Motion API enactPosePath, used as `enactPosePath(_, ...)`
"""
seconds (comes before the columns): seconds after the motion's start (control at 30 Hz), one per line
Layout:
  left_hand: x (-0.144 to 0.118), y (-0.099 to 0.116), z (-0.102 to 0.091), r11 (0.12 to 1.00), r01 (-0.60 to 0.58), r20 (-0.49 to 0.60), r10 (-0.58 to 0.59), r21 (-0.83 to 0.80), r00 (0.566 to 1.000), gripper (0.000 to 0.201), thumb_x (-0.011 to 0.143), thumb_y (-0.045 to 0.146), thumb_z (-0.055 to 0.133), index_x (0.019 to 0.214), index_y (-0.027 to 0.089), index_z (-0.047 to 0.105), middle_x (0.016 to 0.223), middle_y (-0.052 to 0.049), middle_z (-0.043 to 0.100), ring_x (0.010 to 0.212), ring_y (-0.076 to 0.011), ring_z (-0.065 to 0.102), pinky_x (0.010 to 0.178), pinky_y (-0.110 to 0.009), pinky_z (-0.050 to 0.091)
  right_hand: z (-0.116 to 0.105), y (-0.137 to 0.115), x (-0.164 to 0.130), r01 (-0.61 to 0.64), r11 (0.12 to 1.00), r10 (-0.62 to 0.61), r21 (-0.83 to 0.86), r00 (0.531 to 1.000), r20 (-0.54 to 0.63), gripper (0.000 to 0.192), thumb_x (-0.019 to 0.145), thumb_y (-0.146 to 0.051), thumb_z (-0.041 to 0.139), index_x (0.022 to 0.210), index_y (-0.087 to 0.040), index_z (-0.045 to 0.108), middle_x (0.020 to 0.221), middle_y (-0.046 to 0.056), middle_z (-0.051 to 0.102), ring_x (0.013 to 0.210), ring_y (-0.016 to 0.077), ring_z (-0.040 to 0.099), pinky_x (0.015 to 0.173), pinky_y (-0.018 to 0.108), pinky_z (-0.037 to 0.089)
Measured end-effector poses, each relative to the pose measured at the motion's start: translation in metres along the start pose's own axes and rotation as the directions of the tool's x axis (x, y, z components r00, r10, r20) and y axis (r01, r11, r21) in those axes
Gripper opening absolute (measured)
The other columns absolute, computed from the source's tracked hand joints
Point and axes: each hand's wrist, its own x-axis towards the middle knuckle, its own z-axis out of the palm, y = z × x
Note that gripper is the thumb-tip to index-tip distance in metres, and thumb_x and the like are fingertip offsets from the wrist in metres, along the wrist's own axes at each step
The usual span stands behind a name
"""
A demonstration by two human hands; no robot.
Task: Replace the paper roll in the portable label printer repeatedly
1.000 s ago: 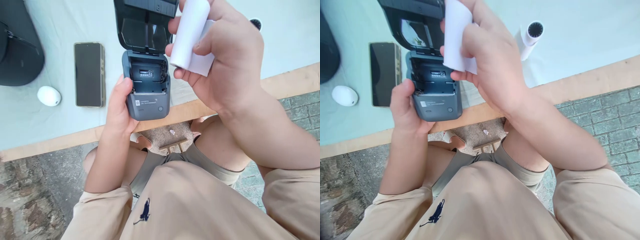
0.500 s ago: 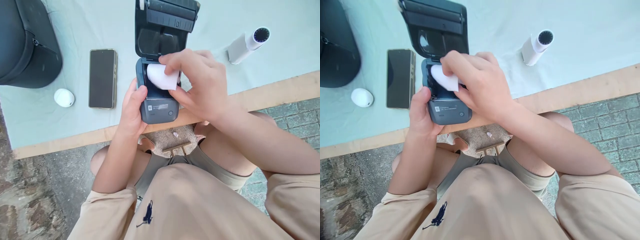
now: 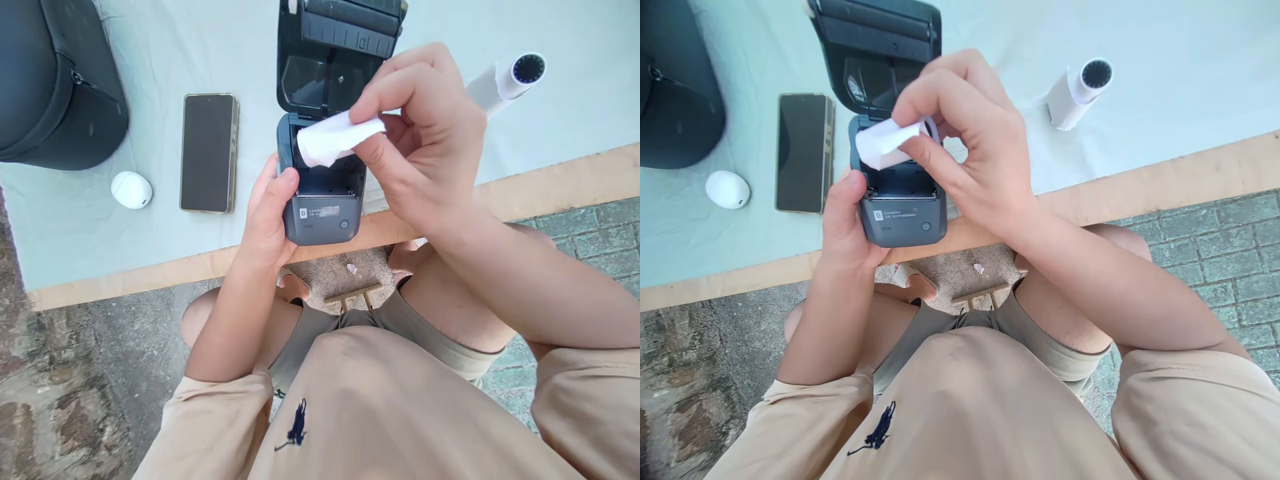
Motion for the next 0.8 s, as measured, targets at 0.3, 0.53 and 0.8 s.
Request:
enactPosePath(0.3,-0.001,0.000,-0.001,0.992,-0.039,0.078,0.048,-0.124,0.996,0.023,0.090,0.039,0.069,0.108,0.027,0.074,0.109,-0.003,0.079,0.143,-0.0329,0.057,0.114,-0.048,0.054,0.011,0.008,-0.006,0.101,0.993,-0.105,-0.054,0.992,-0.068,0.015,0.095,-0.034,0.061,0.092,-0.023,0.070,0.104,0.003,0.071,0.100,0.0100,0.067,0.090,0.026,0.059)
enactPosePath(0.53,0.000,-0.003,0.001,0.987,-0.046,0.041,0.053,-0.154,0.998,0.024,0.091,0.037,0.065,0.111,0.024,0.072,0.110,-0.003,0.080,0.148,-0.0309,0.052,0.123,-0.048,0.046,0.012,0.010,-0.007,0.155,0.988,-0.154,0.007,0.983,-0.099,0.006,0.087,-0.015,0.065,0.087,-0.022,0.067,0.097,0.002,0.067,0.095,0.0084,0.065,0.087,0.025,0.061)
enactPosePath(0.8,0.001,-0.002,-0.001,0.993,-0.066,0.048,0.071,-0.103,0.996,0.027,0.087,0.042,0.071,0.107,0.025,0.071,0.115,-0.004,0.078,0.149,-0.0331,0.050,0.118,-0.046,0.049,0.018,0.021,-0.008,0.104,0.990,-0.105,0.094,0.994,0.006,0.005,0.089,-0.017,0.060,0.089,-0.021,0.058,0.098,0.001,0.063,0.104,0.0080,0.063,0.110,0.028,0.061)
